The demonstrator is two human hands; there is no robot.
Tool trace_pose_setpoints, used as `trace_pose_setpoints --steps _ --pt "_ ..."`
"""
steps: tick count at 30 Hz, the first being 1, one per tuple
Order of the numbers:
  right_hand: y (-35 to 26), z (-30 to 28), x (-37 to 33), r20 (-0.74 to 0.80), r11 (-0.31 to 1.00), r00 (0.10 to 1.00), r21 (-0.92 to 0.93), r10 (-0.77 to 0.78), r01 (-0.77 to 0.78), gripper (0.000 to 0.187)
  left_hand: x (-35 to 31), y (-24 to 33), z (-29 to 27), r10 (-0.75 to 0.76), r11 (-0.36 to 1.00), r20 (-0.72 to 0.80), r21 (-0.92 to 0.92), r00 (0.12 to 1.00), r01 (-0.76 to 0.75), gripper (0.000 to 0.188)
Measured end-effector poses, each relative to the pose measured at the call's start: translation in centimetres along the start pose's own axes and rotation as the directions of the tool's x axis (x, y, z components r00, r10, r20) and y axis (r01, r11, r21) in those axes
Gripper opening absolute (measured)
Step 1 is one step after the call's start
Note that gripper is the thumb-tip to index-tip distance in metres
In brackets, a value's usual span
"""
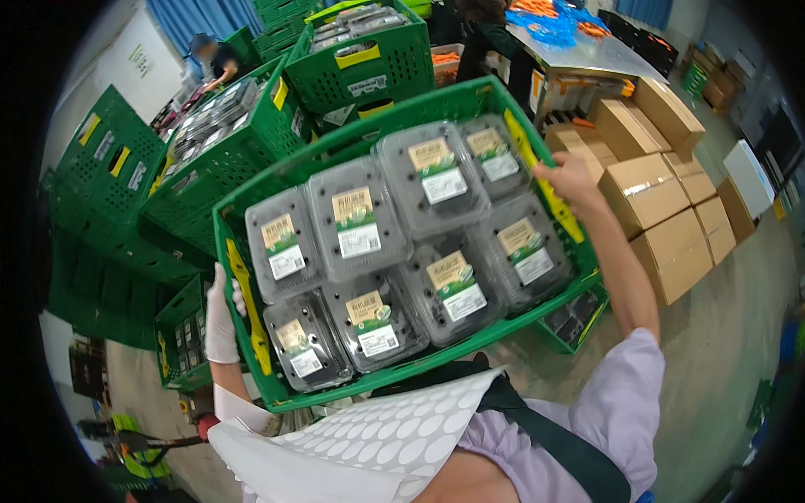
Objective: The person applies labels to plastic containers of blueberries by hand, peeling individual labels from a sheet and sticking them onto the lids of the containers inside green plastic crates.
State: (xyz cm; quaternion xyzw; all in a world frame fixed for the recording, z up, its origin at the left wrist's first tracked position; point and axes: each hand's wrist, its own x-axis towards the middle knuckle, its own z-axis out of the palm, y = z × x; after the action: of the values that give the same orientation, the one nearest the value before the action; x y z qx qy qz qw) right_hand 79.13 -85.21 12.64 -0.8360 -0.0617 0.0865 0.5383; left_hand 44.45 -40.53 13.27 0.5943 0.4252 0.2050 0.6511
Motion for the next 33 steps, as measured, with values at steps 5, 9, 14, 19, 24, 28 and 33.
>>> trace_pose_setpoints --steps 5,9,14,19,24,28,33 --pt "-10.0 -9.9 5.5 0.206 0.960 0.938 0.027 -0.278 0.278 0.021 -4.0 11.8 4.3 0.132 0.989 0.037 -0.072 0.990 -0.130 0.039" --pt "-16.1 -12.9 8.7 0.269 0.940 0.905 0.175 -0.330 0.291 0.021 -2.9 17.5 5.0 0.217 0.973 0.059 -0.099 0.974 -0.210 0.039" --pt "-18.4 -15.0 12.5 0.230 0.907 0.879 0.044 -0.417 0.419 0.017 -0.9 17.9 5.7 0.265 0.938 0.123 -0.261 0.956 -0.227 0.040" --pt "-18.6 -16.5 13.6 0.221 0.897 0.875 0.001 -0.431 0.442 0.016 -4.6 20.7 8.8 0.248 0.901 0.126 -0.394 0.960 -0.181 0.040" --pt "-16.8 -14.2 18.6 0.294 0.880 0.833 0.076 -0.469 0.469 0.016 -5.9 20.4 9.3 0.237 0.914 -0.005 -0.338 0.971 -0.225 0.040" --pt "-15.7 -18.5 19.8 0.212 0.863 0.840 0.207 -0.500 0.462 0.017 -5.4 18.8 13.1 0.256 0.902 0.021 -0.365 0.966 -0.231 0.039" --pt "-13.6 -18.1 24.9 0.412 0.902 0.815 0.321 -0.407 0.288 0.013 -6.7 17.8 16.2 0.252 0.906 -0.035 -0.341 0.967 -0.249 0.038"
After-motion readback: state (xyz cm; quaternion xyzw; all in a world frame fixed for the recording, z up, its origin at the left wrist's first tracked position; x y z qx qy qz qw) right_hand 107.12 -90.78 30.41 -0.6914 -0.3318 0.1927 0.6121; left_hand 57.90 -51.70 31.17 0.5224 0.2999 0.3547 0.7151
